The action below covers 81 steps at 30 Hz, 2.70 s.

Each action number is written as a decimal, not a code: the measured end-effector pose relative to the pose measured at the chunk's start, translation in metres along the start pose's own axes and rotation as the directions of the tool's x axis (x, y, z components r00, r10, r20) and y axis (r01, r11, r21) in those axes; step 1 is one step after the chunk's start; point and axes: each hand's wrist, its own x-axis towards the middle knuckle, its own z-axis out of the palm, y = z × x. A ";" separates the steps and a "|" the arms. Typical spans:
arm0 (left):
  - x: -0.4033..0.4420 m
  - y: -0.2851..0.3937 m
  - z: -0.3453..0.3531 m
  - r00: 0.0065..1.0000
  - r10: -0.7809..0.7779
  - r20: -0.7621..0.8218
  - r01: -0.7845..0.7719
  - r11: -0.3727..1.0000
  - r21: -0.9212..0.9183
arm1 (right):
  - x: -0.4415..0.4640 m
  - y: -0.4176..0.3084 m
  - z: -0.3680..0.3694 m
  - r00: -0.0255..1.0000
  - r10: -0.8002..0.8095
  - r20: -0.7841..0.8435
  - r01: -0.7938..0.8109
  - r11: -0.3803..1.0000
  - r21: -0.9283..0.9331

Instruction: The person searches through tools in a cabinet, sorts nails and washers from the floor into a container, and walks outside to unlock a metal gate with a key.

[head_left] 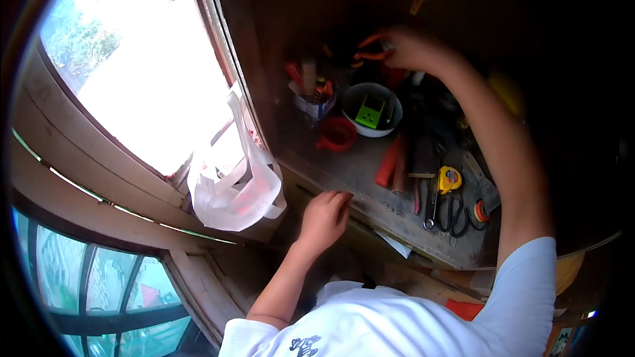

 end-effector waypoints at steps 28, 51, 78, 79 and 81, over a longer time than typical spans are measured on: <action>-0.001 0.004 0.014 1.000 0.026 -0.007 -0.026 1.000 -0.001 | 0.046 -0.018 0.022 0.992 -0.103 0.069 0.065 0.907 0.416; 0.012 0.084 0.117 0.914 0.156 0.374 -0.164 0.986 -0.009 | -0.286 -0.035 0.156 0.516 0.844 0.147 -0.838 0.462 0.290; 0.084 0.051 0.067 0.950 -0.090 -0.298 0.004 0.961 -0.278 | -0.304 0.053 0.143 0.405 0.877 -0.260 -0.782 0.479 0.398; 0.071 0.048 0.067 0.944 -0.126 -0.305 0.021 0.946 -0.324 | -0.292 0.079 0.154 0.357 0.907 -0.226 -0.791 0.421 0.443; 0.049 0.042 0.061 0.927 -0.200 -0.318 0.072 0.925 -0.372 | -0.276 0.107 0.166 0.327 0.940 -0.100 -0.867 0.341 0.364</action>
